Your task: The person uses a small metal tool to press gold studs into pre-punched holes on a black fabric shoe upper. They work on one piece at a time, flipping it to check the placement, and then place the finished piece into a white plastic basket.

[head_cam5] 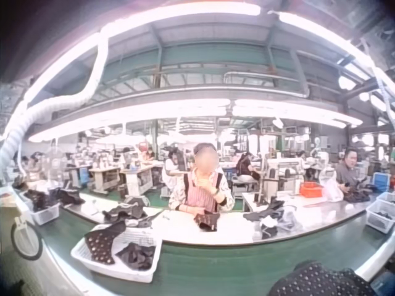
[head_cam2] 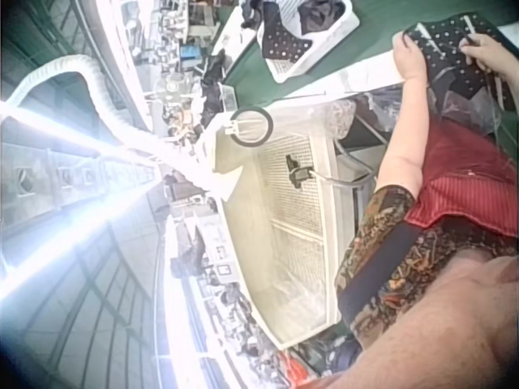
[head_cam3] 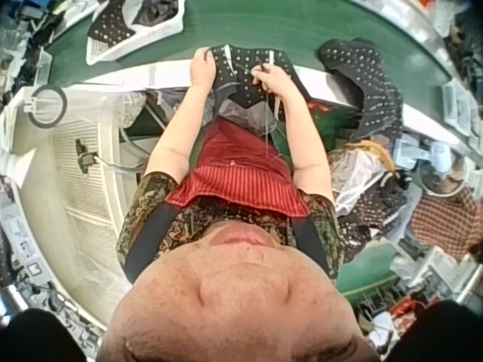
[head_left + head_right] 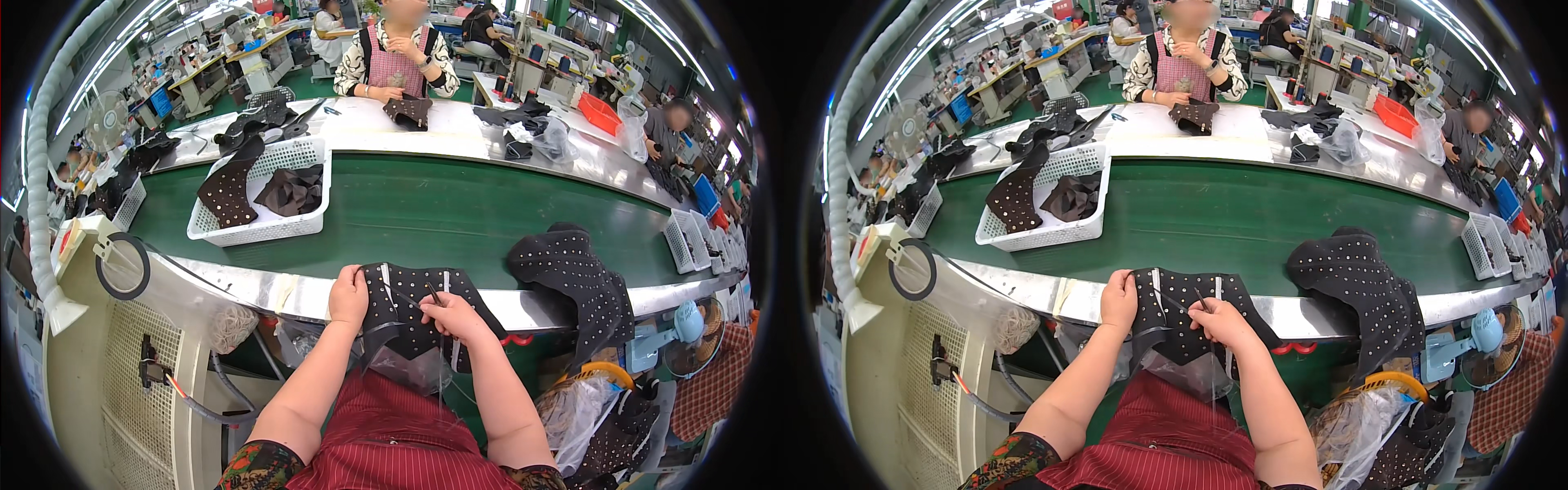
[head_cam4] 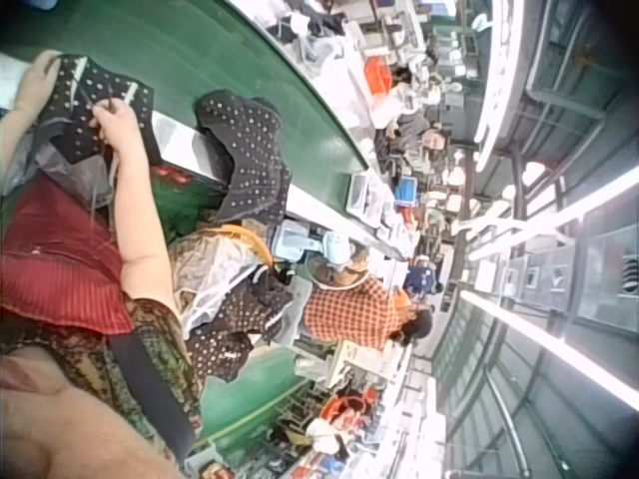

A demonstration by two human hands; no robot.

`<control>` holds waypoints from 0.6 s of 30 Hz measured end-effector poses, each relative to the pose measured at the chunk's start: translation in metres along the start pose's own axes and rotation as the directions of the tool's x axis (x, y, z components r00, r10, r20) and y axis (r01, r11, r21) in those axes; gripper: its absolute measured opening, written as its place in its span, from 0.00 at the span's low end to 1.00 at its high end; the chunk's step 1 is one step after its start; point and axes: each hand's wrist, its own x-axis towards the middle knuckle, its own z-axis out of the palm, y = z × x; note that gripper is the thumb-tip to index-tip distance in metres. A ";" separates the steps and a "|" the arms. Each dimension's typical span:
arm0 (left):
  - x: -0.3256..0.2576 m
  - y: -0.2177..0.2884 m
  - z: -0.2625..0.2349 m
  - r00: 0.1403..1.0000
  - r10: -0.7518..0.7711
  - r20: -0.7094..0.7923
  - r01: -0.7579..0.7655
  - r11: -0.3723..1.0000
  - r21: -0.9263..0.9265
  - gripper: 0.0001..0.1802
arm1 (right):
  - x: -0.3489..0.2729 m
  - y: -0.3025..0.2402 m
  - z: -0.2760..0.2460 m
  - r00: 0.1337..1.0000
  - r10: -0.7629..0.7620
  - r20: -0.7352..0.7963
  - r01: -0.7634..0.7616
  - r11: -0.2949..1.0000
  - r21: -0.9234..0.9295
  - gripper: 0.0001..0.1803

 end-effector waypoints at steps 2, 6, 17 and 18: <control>0.000 -0.001 0.000 1.000 0.000 0.003 0.000 1.000 0.005 0.09 | 0.000 0.000 0.000 1.000 0.000 0.000 0.000 1.000 -0.004 0.12; 0.000 -0.002 0.001 1.000 0.013 -0.002 -0.013 1.000 0.015 0.09 | 0.000 -0.001 -0.001 1.000 0.002 0.000 -0.002 1.000 -0.009 0.12; 0.000 -0.003 0.002 1.000 0.025 -0.010 -0.025 1.000 0.011 0.09 | 0.000 0.000 -0.001 1.000 0.008 -0.009 -0.008 1.000 -0.006 0.11; 0.000 -0.003 0.002 0.999 0.031 -0.010 -0.030 0.999 0.016 0.09 | 0.000 0.000 -0.001 1.000 0.010 -0.007 -0.010 1.000 0.000 0.11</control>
